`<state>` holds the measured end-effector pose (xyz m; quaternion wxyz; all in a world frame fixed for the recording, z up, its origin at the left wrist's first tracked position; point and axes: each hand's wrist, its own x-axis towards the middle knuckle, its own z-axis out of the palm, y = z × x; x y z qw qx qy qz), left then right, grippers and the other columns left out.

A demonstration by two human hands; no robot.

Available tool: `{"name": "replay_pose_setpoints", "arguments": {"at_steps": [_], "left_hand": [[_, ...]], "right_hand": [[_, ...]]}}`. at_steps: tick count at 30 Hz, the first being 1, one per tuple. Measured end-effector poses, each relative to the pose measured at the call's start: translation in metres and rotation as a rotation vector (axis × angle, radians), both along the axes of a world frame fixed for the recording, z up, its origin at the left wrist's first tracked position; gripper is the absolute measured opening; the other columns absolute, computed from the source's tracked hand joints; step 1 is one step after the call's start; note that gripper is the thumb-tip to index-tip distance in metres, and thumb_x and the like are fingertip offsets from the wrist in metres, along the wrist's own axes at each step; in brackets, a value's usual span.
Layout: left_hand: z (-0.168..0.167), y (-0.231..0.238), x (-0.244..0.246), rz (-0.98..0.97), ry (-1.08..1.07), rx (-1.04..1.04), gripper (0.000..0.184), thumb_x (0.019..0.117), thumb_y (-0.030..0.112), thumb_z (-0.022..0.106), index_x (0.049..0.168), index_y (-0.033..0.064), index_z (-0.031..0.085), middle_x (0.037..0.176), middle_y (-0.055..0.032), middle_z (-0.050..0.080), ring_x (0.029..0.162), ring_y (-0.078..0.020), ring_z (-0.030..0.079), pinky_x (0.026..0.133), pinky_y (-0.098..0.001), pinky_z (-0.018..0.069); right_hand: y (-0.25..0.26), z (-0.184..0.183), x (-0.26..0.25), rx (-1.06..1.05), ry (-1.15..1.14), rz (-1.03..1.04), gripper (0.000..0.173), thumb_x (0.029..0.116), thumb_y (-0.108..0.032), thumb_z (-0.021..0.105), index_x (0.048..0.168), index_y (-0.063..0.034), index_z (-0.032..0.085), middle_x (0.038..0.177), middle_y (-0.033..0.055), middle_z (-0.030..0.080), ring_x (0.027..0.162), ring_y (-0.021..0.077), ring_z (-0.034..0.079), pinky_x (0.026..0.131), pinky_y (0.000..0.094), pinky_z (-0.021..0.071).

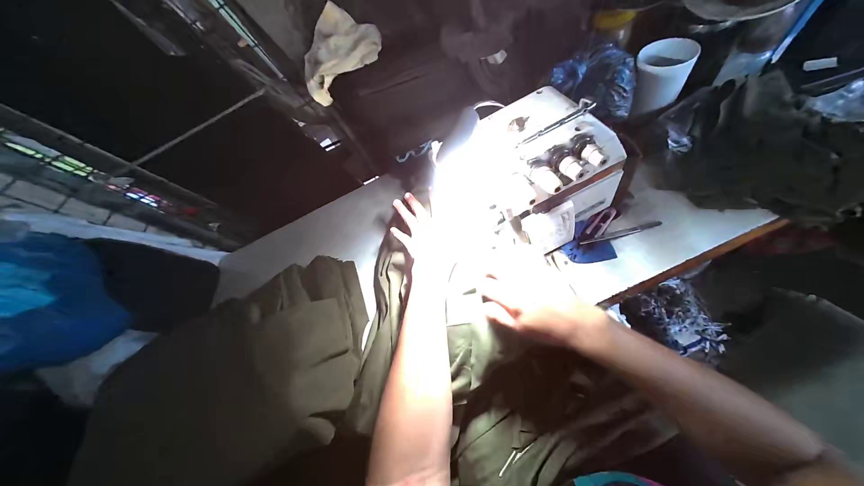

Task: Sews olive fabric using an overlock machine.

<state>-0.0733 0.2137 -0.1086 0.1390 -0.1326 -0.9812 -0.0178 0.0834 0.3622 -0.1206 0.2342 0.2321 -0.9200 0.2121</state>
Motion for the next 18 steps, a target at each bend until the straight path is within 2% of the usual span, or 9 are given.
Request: {"name": "replay_pose_setpoints", "arguments": {"at_steps": [2,4,6,8,10,13,15,16,18], "left_hand": [[0.005,0.001,0.001,-0.008,-0.027,0.010,0.077,0.1019,0.043,0.055,0.164,0.0143,0.020,0.170,-0.0222,0.011,0.156,-0.0471,0.007,0.112,-0.0769,0.0183],[0.005,-0.004,-0.005,-0.043,-0.030,0.012,0.076,0.1027,0.044,0.053,0.165,0.0151,0.020,0.170,-0.0221,0.009,0.156,-0.0468,0.004,0.114,-0.0765,0.0156],[0.010,-0.014,0.001,-0.133,-0.009,0.054,0.075,0.1024,0.035,0.058,0.164,0.0139,0.021,0.171,-0.0200,0.006,0.157,-0.0439,0.001,0.116,-0.0753,0.0145],[0.023,-0.020,0.011,-0.203,-0.035,0.122,0.077,0.1029,0.029,0.058,0.166,0.0142,0.015,0.172,-0.0159,0.003,0.158,-0.0408,-0.001,0.117,-0.0749,0.0152],[0.034,-0.019,0.012,-0.191,-0.083,0.158,0.074,0.1042,0.030,0.055,0.165,0.0165,0.016,0.173,-0.0121,0.005,0.158,-0.0380,0.002,0.120,-0.0712,0.0165],[0.038,-0.009,-0.023,-0.117,-0.185,0.152,0.070,0.1060,0.032,0.052,0.165,0.0159,0.018,0.171,-0.0191,0.010,0.156,-0.0473,0.001,0.115,-0.0769,0.0135],[0.028,-0.019,-0.040,-0.141,-0.138,0.202,0.066,0.1078,0.040,0.047,0.164,0.0170,0.022,0.171,-0.0173,0.012,0.156,-0.0486,0.002,0.114,-0.0781,0.0125],[0.022,-0.028,-0.041,-0.163,-0.054,0.281,0.063,0.1075,0.042,0.046,0.163,0.0164,0.029,0.170,-0.0150,0.018,0.156,-0.0461,0.005,0.117,-0.0748,0.0122],[0.012,-0.047,-0.031,-0.211,0.209,0.545,0.047,0.1052,0.028,0.052,0.149,0.0097,0.051,0.157,-0.0141,0.045,0.152,-0.0362,0.029,0.123,-0.0576,0.0227]], "right_hand": [[0.029,0.003,-0.006,-0.060,-0.072,-0.173,0.037,0.0985,-0.043,0.057,0.108,-0.0120,0.075,0.118,0.0151,0.070,0.117,0.0371,0.062,0.099,0.0611,0.0458],[0.064,0.005,-0.001,-0.101,-0.020,-0.332,0.047,0.0970,-0.050,0.060,0.078,-0.0081,0.071,0.094,0.0137,0.069,0.101,0.0369,0.064,0.086,0.0591,0.0493],[0.092,-0.002,0.014,-0.036,-0.007,-0.431,0.059,0.1002,-0.051,0.055,0.062,-0.0062,0.060,0.079,0.0118,0.060,0.091,0.0359,0.060,0.081,0.0565,0.0459],[0.102,-0.007,0.035,-0.032,-0.038,-0.461,0.057,0.1014,-0.050,0.053,0.066,-0.0065,0.064,0.081,0.0117,0.060,0.091,0.0352,0.059,0.084,0.0564,0.0436],[0.101,-0.011,0.055,-0.071,-0.083,-0.432,0.048,0.0995,-0.047,0.055,0.075,-0.0098,0.072,0.086,0.0098,0.064,0.091,0.0327,0.061,0.084,0.0554,0.0451],[0.096,-0.021,0.076,-0.111,-0.128,-0.395,0.041,0.0980,-0.045,0.056,0.079,-0.0128,0.073,0.088,0.0069,0.064,0.093,0.0293,0.062,0.084,0.0527,0.0459],[0.097,-0.027,0.085,-0.118,-0.131,-0.406,0.041,0.0973,-0.045,0.057,0.077,-0.0131,0.072,0.089,0.0066,0.064,0.094,0.0286,0.063,0.084,0.0521,0.0465],[0.099,-0.031,0.090,-0.122,-0.129,-0.417,0.041,0.0972,-0.045,0.057,0.076,-0.0134,0.071,0.089,0.0063,0.064,0.093,0.0282,0.063,0.084,0.0522,0.0473],[0.109,-0.038,0.102,-0.129,-0.103,-0.441,0.042,0.0965,-0.047,0.057,0.075,-0.0148,0.071,0.088,0.0051,0.064,0.091,0.0281,0.063,0.081,0.0529,0.0494]]}}
